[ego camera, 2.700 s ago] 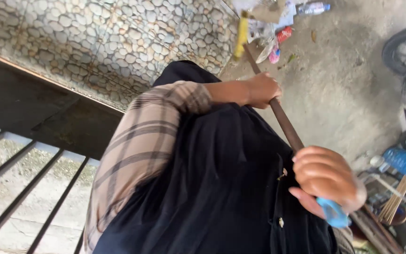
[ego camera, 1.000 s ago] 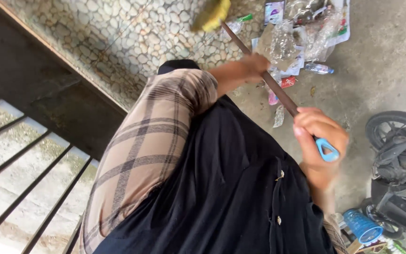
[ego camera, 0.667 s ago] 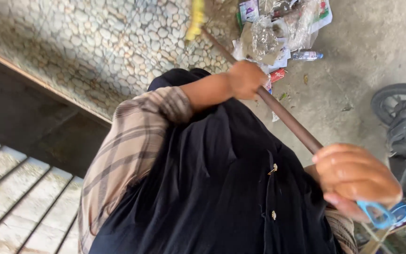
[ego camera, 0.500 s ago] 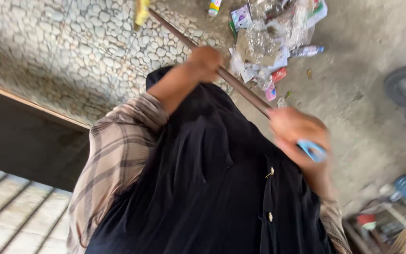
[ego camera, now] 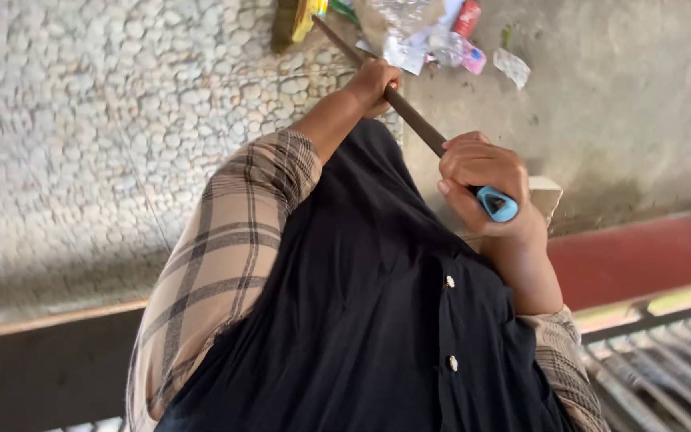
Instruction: The person sweeps a pebble-tiled floor with a long-handled broom, gathering scattered trash into a pile near a doorway. The person then walks through the area toward a parked motorcycle.
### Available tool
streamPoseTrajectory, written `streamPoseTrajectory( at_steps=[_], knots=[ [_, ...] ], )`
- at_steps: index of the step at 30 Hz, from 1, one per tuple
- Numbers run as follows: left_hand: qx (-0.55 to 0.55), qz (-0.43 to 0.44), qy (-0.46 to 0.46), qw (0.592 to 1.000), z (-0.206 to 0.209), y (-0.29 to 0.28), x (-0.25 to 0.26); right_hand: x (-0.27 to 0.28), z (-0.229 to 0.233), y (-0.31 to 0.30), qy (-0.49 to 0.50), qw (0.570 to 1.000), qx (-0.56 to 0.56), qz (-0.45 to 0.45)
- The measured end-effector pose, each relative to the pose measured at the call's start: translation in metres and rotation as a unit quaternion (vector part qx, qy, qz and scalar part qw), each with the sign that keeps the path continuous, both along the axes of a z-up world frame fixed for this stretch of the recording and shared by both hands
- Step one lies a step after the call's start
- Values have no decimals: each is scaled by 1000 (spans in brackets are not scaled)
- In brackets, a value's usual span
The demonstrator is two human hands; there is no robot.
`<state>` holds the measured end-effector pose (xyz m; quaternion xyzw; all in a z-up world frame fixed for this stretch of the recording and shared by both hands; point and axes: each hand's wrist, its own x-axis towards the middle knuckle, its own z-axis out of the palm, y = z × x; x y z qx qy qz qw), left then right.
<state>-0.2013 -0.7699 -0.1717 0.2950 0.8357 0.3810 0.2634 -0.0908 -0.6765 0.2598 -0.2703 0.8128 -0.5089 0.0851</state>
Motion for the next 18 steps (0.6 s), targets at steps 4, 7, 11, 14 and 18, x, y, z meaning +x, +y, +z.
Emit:
streamPoseTrajectory(
  at_steps=[4,7,11,14,18],
  knots=[
    [94,-12,73,993,-3,44,18,27,4,20,6,999,15,-48],
    [104,-33,89,990,-14,85,38,51,13,34,-10,996,28,-81],
    [242,5,155,958,-24,132,69,77,23,46,-7,995,89,-52],
    [154,13,85,984,2,150,97,95,9,74,64,996,55,25],
    [185,-90,129,970,124,118,121,113,80,73,73,988,48,124]
  ],
)
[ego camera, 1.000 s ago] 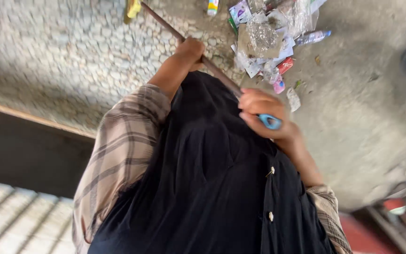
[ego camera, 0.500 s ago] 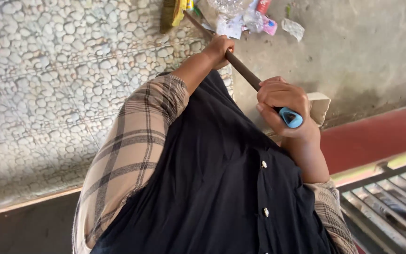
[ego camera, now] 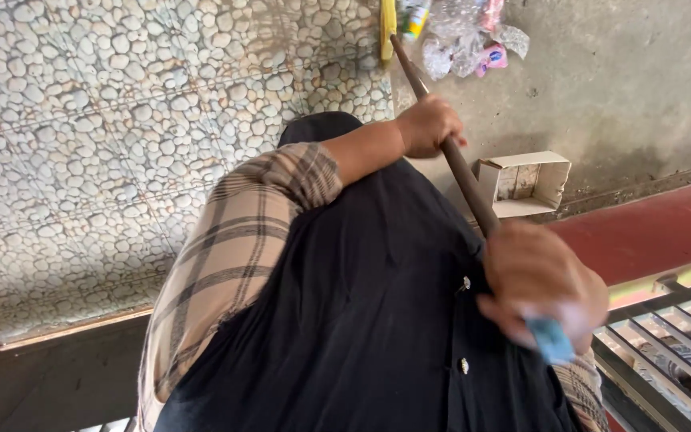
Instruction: The person sweeps a pebble-tiled floor with a long-handled broom, gathering scattered trash into a pile near a doorway. The person then walks through the area toward a parked motorcycle.
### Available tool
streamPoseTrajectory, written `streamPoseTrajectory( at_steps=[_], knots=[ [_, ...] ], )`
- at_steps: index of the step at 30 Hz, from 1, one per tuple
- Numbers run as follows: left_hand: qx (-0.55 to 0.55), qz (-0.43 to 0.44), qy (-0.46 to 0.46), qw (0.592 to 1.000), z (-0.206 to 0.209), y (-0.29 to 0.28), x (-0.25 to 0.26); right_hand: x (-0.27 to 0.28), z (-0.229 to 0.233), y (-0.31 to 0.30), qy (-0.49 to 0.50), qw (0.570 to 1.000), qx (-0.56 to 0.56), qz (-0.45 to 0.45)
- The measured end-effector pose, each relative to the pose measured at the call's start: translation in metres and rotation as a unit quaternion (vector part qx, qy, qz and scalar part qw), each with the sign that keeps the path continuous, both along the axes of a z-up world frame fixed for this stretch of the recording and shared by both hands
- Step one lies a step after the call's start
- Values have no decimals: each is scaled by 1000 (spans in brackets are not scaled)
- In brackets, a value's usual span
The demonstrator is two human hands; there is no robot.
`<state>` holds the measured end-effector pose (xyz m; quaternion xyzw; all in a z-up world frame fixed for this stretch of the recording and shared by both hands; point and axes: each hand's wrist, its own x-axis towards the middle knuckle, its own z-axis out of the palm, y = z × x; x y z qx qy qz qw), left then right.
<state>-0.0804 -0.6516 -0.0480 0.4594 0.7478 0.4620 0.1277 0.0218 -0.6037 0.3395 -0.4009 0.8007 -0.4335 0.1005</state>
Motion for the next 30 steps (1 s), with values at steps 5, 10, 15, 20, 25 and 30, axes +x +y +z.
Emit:
streamPoseTrajectory(
  at_steps=[5,10,15,20,25,30],
  knots=[
    [-73,-50,134,987,39,-44,12,23,23,32,-56,997,-59,16],
    [-299,16,-18,954,9,-87,-17,8,-67,26,-75,967,-175,-169],
    [-387,-47,-37,920,-87,-5,-11,13,-87,33,-104,969,-108,-197],
    [-91,-67,-42,993,-59,86,15,23,-40,44,-60,987,1,-147],
    [-91,-70,46,992,52,60,39,61,6,72,-3,989,-73,-130],
    [-124,-27,164,978,62,-36,46,60,-30,84,-58,981,-162,-88]
  ],
)
